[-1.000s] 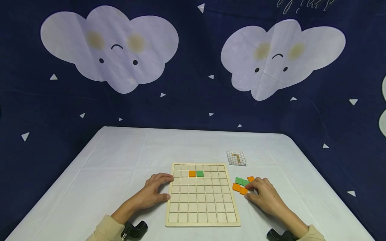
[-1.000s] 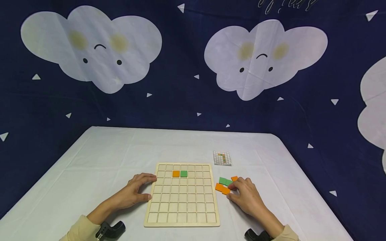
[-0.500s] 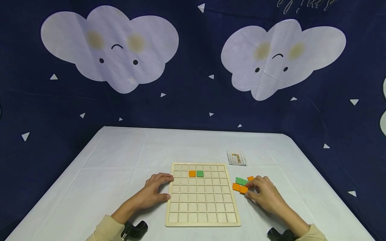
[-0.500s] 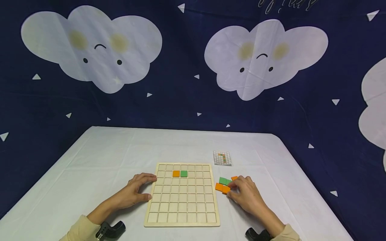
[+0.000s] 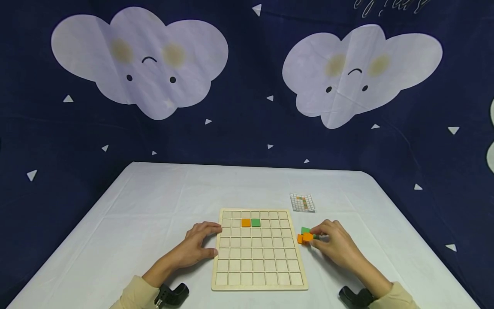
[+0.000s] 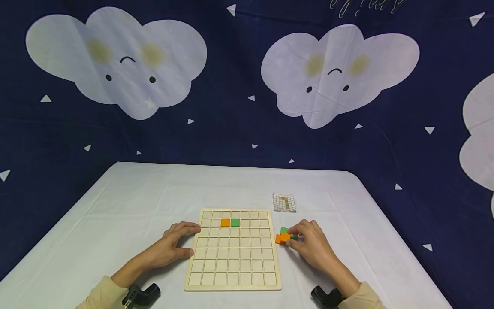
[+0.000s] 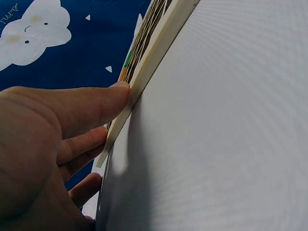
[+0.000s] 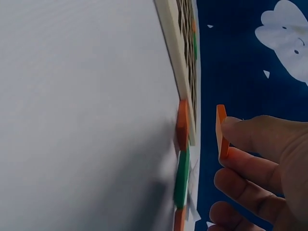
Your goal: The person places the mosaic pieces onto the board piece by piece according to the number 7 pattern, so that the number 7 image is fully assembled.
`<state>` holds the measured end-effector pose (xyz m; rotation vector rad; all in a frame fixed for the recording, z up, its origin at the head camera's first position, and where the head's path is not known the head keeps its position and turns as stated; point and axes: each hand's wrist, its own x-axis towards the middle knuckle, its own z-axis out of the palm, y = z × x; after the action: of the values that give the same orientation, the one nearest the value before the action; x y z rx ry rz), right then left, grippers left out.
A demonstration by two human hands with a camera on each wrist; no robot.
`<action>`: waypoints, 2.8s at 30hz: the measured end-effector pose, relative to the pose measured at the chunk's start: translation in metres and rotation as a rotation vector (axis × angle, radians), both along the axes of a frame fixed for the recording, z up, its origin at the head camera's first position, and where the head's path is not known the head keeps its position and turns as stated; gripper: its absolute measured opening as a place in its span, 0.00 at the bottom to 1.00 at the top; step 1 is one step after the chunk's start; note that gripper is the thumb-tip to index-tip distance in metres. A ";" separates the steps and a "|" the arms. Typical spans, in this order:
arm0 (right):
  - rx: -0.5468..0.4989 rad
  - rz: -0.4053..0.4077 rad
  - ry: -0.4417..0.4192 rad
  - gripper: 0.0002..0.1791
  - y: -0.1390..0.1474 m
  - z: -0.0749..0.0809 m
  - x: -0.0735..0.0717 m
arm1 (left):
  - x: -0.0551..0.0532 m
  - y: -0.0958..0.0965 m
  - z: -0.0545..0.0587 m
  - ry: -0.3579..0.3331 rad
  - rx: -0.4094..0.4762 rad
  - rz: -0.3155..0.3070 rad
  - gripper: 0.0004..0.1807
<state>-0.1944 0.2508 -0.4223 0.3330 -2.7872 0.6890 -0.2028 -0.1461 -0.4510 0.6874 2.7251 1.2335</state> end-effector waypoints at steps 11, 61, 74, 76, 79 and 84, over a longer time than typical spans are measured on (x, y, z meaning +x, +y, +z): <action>-0.008 0.041 -0.005 0.10 -0.018 0.006 -0.011 | 0.000 -0.001 0.000 0.023 0.006 -0.004 0.29; -0.064 0.199 -0.053 0.10 -0.072 0.009 -0.048 | 0.000 -0.001 -0.001 0.027 -0.005 -0.014 0.29; -0.076 0.230 -0.069 0.10 -0.080 0.004 -0.057 | 0.000 -0.001 0.000 0.026 -0.009 -0.013 0.30; -0.071 0.227 -0.072 0.10 -0.081 0.003 -0.058 | 0.000 -0.001 0.000 0.027 -0.008 -0.018 0.30; -0.072 0.227 -0.077 0.10 -0.082 0.003 -0.059 | 0.000 -0.001 -0.001 0.025 -0.004 -0.018 0.30; -0.072 0.230 -0.098 0.09 -0.084 0.002 -0.061 | 0.000 -0.002 0.000 0.014 0.006 -0.012 0.30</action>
<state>-0.2552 0.1663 -0.4198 0.6287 -2.8340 0.8769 -0.2027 -0.1479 -0.4513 0.7152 2.7255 1.2390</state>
